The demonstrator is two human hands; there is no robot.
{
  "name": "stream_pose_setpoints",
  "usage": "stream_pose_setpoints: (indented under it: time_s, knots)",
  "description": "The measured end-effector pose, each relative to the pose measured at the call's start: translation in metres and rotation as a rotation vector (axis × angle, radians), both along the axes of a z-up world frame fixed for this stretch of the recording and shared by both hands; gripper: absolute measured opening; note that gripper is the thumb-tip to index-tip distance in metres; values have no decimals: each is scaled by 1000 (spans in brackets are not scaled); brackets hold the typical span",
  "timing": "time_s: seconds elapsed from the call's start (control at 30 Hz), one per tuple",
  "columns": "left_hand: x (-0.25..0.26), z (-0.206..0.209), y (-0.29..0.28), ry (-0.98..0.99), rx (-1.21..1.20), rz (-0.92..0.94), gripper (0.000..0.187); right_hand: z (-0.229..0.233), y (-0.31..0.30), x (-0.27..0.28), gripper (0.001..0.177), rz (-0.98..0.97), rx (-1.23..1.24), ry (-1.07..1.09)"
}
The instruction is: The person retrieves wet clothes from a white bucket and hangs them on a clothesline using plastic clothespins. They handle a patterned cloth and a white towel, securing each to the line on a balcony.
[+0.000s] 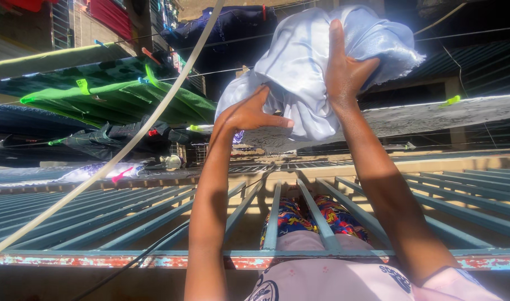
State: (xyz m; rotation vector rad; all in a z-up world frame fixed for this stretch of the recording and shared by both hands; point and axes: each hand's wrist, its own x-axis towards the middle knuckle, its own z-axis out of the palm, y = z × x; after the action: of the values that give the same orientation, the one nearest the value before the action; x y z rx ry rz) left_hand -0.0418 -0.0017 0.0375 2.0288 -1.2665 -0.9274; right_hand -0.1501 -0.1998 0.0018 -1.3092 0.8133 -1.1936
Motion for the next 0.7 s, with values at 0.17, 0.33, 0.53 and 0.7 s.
stream_pose_setpoints:
  time_s: [0.17,0.33,0.53,0.7]
  knots:
    - [17,-35,-11,-153,98,329,149,5,-7,-16,73,38,-155,-58]
    - [46,-45,-5,-97,-422,327,136,63,11,-46,82,303,-57,-70]
    - [18,-62,-43,-156,-368,146,54,87,27,-70,85,419,-68,-16]
    - [15,-66,-37,-74,-757,493,38,12,-51,-69,72,118,-170,-9]
